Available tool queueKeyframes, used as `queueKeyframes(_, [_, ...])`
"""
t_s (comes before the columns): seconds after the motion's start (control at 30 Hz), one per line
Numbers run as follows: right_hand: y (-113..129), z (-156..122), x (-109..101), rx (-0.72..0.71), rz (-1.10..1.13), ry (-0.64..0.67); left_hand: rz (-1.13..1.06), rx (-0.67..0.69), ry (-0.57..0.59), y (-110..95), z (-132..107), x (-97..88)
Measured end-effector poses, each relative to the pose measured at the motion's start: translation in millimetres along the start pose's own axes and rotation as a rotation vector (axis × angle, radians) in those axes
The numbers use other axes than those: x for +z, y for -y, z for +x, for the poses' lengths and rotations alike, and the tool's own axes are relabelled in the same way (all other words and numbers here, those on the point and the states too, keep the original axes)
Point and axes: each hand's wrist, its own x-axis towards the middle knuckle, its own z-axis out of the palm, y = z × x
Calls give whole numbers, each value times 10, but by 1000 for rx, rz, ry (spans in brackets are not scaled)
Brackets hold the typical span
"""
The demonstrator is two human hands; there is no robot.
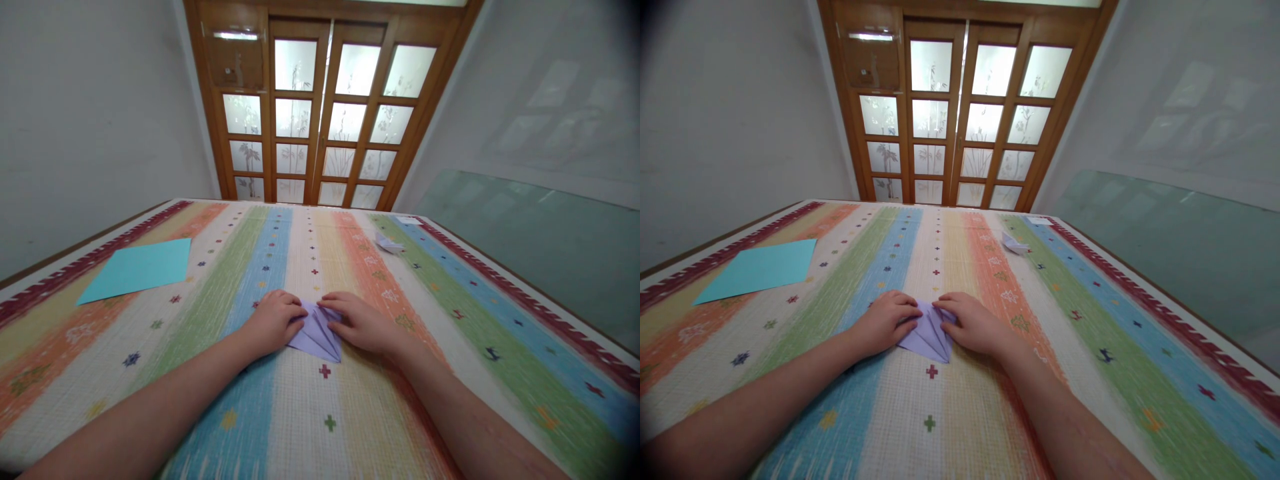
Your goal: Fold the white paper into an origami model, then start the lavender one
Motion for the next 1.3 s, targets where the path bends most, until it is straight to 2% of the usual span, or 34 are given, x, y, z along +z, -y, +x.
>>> queueKeyframes(0.23, [61,-15,-76,-13,51,84,-112,143,59,73,18,-23])
queueKeyframes(0.47, [176,10,-100,-86,63,120,-72,233,39,-41,-2,-104])
queueKeyframes(0.63, [214,25,-39,-77,62,144,-53,334,186,-145,-36,-129])
queueKeyframes(0.8, [217,24,17,-23,70,147,-65,372,241,-205,-75,-184])
queueKeyframes(0.97, [198,24,56,6,67,131,-99,417,218,-234,-93,-191])
queueKeyframes(1.3, [244,38,87,2,8,125,-174,388,247,-252,-139,-193])
